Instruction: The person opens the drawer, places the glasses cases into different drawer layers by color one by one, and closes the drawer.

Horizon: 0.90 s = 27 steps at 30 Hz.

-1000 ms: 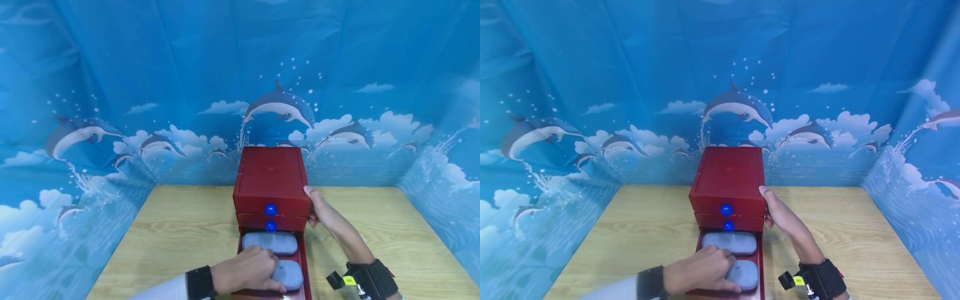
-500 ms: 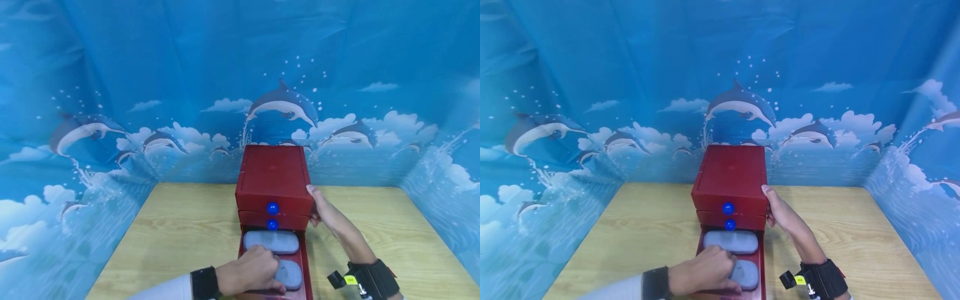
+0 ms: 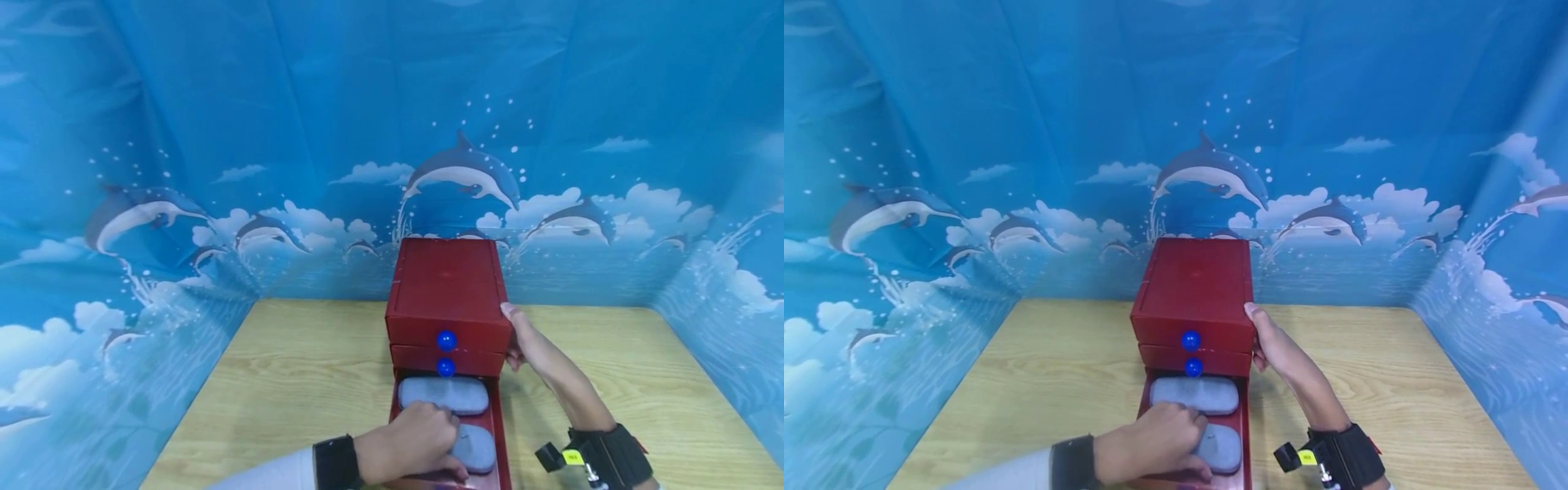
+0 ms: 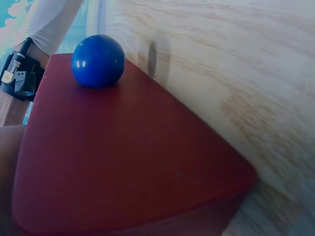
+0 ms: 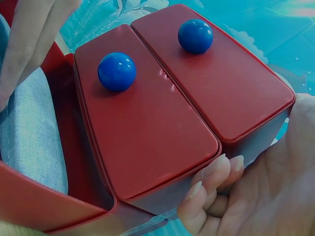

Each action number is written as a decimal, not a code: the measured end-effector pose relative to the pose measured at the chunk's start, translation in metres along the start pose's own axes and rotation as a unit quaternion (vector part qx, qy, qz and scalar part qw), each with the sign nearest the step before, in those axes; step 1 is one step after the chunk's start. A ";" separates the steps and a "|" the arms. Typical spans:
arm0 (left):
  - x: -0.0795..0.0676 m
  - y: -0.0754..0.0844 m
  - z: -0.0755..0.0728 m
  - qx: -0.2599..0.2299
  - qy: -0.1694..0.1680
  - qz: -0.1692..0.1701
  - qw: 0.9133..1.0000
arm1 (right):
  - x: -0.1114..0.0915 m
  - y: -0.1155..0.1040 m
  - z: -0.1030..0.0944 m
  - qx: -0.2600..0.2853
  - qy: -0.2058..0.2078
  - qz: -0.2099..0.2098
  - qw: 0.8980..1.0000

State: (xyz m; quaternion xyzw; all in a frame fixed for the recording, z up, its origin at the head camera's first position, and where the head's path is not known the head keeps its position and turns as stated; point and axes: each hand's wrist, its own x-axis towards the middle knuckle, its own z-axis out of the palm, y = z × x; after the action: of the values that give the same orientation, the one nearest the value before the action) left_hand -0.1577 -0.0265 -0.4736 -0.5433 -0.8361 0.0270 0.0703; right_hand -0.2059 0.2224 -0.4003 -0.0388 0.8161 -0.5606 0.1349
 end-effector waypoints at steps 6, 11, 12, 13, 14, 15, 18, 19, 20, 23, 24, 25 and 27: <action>-0.007 0.001 0.000 0.037 0.020 -0.005 0.999 | 0.000 0.001 -0.001 0.000 0.004 0.006 1.000; -0.017 -0.001 -0.003 0.058 0.078 -0.007 0.995 | 0.000 0.001 0.001 -0.001 0.003 0.004 1.000; -0.019 -0.001 -0.005 0.052 0.089 -0.007 0.995 | 0.000 0.001 0.001 -0.001 0.002 0.005 1.000; -0.021 -0.002 -0.006 0.046 0.098 -0.006 0.994 | 0.001 0.002 0.001 -0.004 0.000 0.005 1.000; -0.023 -0.003 -0.008 0.035 0.105 -0.006 0.994 | 0.001 0.002 0.001 -0.005 0.001 0.006 1.000; -0.025 -0.004 -0.011 0.015 0.107 -0.008 0.994 | 0.001 0.002 0.001 -0.005 0.003 0.008 1.000; -0.031 -0.005 -0.019 -0.064 0.104 -0.019 0.992 | 0.002 0.003 0.001 -0.003 0.005 0.001 1.000; -0.034 -0.005 -0.022 -0.096 0.096 -0.026 0.990 | 0.002 0.003 0.001 -0.001 0.007 -0.001 1.000; -0.036 -0.004 -0.025 -0.127 0.089 -0.032 0.987 | 0.002 0.003 0.001 0.001 0.008 -0.002 1.000; -0.046 -0.001 -0.032 -0.238 0.049 -0.053 0.969 | 0.001 0.003 0.001 0.003 0.006 -0.005 1.000; -0.048 0.000 -0.034 -0.270 0.037 -0.056 0.960 | 0.001 0.003 0.002 0.004 0.006 -0.002 1.000; -0.051 0.002 -0.036 -0.302 0.021 -0.057 0.951 | 0.001 0.003 0.002 0.004 0.007 0.000 1.000; -0.056 0.004 -0.038 -0.352 -0.001 -0.053 0.935 | 0.001 0.003 0.002 0.002 0.007 0.001 1.000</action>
State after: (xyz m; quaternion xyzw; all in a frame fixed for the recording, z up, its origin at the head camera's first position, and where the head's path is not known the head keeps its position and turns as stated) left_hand -0.1264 -0.0772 -0.4412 -0.4878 -0.8200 -0.2722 -0.1247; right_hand -0.2058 0.2213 -0.4038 -0.0342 0.8160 -0.5624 0.1296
